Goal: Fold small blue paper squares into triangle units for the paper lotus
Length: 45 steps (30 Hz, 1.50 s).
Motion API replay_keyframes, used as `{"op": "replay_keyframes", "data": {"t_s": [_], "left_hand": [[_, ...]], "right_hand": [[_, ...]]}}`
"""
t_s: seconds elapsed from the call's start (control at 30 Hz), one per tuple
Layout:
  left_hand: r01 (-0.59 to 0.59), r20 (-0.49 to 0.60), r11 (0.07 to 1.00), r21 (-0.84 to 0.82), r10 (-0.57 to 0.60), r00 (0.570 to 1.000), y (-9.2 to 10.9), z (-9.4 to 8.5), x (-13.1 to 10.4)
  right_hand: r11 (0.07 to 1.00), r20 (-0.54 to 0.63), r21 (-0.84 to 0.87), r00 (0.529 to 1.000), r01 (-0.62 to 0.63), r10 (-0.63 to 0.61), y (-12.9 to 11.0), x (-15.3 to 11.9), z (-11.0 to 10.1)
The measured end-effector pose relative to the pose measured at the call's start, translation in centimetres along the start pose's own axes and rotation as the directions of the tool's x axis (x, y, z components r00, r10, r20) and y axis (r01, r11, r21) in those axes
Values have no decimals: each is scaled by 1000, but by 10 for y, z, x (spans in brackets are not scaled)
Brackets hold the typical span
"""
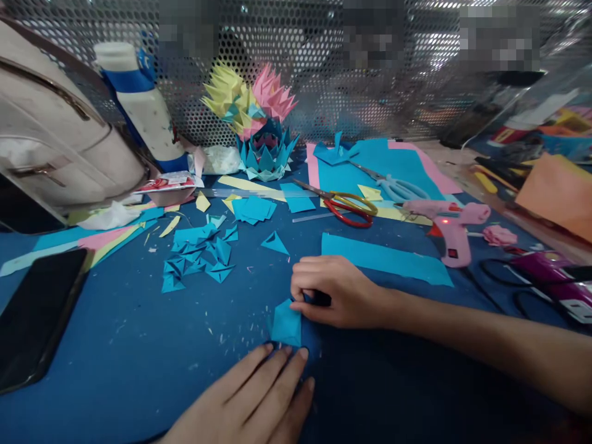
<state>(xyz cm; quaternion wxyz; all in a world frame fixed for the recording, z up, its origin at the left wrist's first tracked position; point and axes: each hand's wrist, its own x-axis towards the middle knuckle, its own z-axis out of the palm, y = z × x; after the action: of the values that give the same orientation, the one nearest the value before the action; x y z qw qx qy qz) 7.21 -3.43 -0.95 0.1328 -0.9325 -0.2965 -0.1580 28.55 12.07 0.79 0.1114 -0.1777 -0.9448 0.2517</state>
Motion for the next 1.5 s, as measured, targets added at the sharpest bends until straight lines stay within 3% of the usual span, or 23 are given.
{"op": "replay_keyframes", "data": {"t_s": [0.23,0.43,0.6,0.8,0.97,1.27,1.5], "left_hand": [[47,-6,999,6,-47,999,0,2,4],[72,-26,997,-36,-73,997,0,8,3],[80,-11,995,-60,-80,997,-1,6,6],[26,58,1000,-14,-25,998,-10,-1,9],[35,94,999,-24,-33,995,-14,-3,10],[86,73,992,-92,-80,994,-8,13,3],[57,95,993,-99,-47,994,-13,6,6]], "right_hand": [[1000,-32,11,999,5,-5,-1,0,1],[988,-63,93,990,-124,130,-8,0,4],[986,-113,85,982,-141,151,-12,-1,8],[994,-212,-94,975,52,-71,-11,-6,12],[942,-170,-277,955,191,-244,-8,-9,11],[877,-131,-386,924,287,-360,-10,-8,2],[851,-93,-415,916,321,-390,-9,-7,0]]}}
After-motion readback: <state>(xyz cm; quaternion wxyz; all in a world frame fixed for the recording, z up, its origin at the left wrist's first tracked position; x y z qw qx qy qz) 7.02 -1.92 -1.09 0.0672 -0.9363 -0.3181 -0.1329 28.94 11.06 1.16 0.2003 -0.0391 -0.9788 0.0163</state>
